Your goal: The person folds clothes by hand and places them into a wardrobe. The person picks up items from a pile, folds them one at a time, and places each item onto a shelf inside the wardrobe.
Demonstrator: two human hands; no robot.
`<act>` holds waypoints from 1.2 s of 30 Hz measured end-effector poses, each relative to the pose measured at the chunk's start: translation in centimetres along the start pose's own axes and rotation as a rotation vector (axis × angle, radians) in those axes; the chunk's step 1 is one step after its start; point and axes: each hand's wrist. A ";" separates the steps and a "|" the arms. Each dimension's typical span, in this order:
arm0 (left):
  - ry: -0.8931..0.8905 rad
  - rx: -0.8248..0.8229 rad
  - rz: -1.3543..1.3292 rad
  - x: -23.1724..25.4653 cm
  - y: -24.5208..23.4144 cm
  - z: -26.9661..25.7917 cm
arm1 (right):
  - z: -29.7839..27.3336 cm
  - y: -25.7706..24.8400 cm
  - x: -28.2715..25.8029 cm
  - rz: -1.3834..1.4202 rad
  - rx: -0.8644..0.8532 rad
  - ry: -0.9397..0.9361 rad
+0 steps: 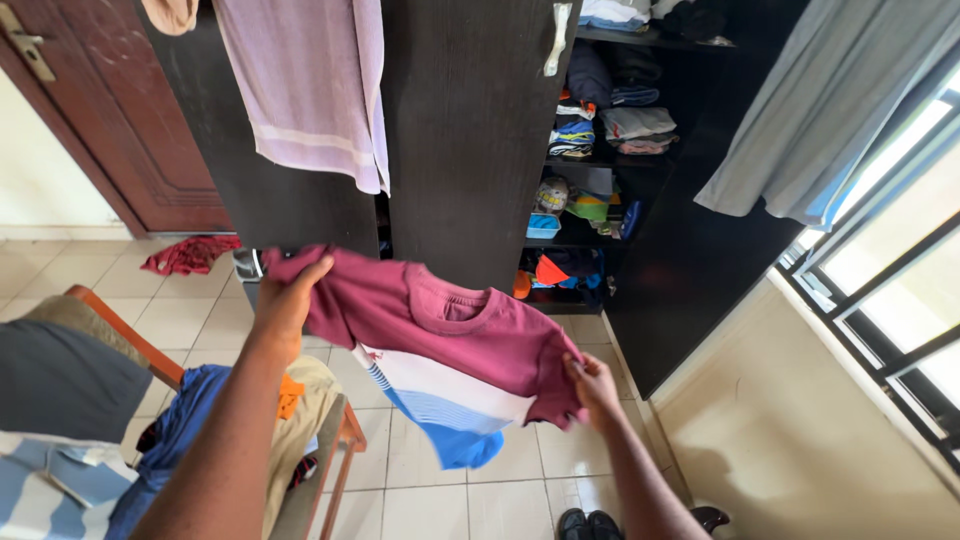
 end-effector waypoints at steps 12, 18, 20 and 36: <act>-0.609 0.087 0.109 -11.9 -5.2 -2.4 | 2.1 -6.9 -7.9 -0.442 0.043 -0.183; -0.452 0.006 0.988 -13.5 -5.9 -0.7 | 2.7 -5.9 -9.1 -0.586 0.040 -0.115; -0.430 -0.057 1.335 -13.5 -5.7 0.7 | 3.3 -5.6 -9.3 -0.618 0.028 -0.114; -0.155 -0.178 1.246 -20.6 -14.7 12.3 | 5.2 1.4 -8.4 -0.656 -0.010 0.013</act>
Point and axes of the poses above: each hand's wrist, its own z-axis towards the middle knuckle, its own y-axis out of the palm, x = y × z, and after that the axes turned 5 degrees about -x, right-handed
